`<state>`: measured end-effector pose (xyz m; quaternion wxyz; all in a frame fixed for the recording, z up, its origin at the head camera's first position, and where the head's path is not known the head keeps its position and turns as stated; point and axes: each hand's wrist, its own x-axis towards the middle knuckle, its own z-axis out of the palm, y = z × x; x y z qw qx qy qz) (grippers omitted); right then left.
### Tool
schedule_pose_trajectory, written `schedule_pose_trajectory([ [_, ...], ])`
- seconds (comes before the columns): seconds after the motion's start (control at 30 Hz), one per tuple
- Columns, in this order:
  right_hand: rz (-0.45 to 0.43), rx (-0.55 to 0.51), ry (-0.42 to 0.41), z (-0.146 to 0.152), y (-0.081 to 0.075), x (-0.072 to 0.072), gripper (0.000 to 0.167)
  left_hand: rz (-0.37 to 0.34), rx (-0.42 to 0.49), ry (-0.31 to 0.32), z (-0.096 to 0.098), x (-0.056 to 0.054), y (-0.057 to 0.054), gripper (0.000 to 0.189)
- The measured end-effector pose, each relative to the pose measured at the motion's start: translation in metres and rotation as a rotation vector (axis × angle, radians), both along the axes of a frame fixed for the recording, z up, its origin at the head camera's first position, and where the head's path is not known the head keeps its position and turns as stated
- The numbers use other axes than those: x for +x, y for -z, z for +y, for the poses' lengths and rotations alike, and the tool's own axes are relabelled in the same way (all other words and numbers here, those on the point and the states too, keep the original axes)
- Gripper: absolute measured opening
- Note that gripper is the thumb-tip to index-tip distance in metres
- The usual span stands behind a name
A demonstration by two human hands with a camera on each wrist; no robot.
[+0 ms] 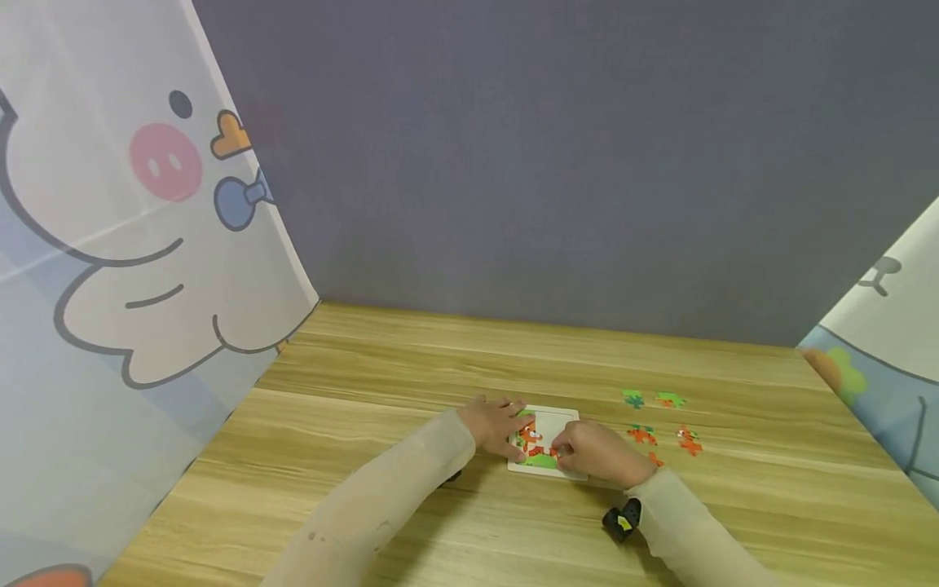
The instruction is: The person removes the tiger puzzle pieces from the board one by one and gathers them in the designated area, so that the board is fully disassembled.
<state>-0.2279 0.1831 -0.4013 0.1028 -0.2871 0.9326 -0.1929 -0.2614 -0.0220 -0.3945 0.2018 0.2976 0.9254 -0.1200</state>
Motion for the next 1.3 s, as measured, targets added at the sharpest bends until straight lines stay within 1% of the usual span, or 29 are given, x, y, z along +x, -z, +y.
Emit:
schedule_pose_trajectory([
  [0.13,-0.055,-0.037,0.009,-0.0008,-0.0006,-0.0014,0.014,0.000,-0.014,-0.003,-0.0002,0.0023,-0.0037,0.079],
  [0.4,-0.120,-0.061,0.038,-0.0025,0.0000,-0.0034,0.009,0.016,-0.068,0.008,0.0023,0.0066,-0.0086,0.079],
  [0.6,-0.108,-0.086,0.032,-0.0021,0.0008,-0.0036,0.008,0.038,-0.088,0.023,0.0031,0.0086,-0.0091,0.079],
  [0.73,-0.142,-0.123,0.049,-0.0021,0.0011,-0.0032,0.008,0.037,-0.089,0.018,0.0034,0.0077,-0.0087,0.078],
  [0.9,-0.151,-0.162,0.041,0.0003,0.0023,-0.0024,0.008,0.039,-0.099,0.025,0.0043,0.0067,-0.0079,0.078],
  [1.17,-0.174,-0.291,-0.005,0.0041,0.0045,-0.0015,0.007,0.020,-0.092,0.020,0.0030,0.0052,-0.0070,0.078],
  [1.3,-0.213,-0.354,0.004,0.0056,0.0055,0.0005,0.004,0.014,-0.090,0.023,0.0025,0.0059,-0.0077,0.078],
])
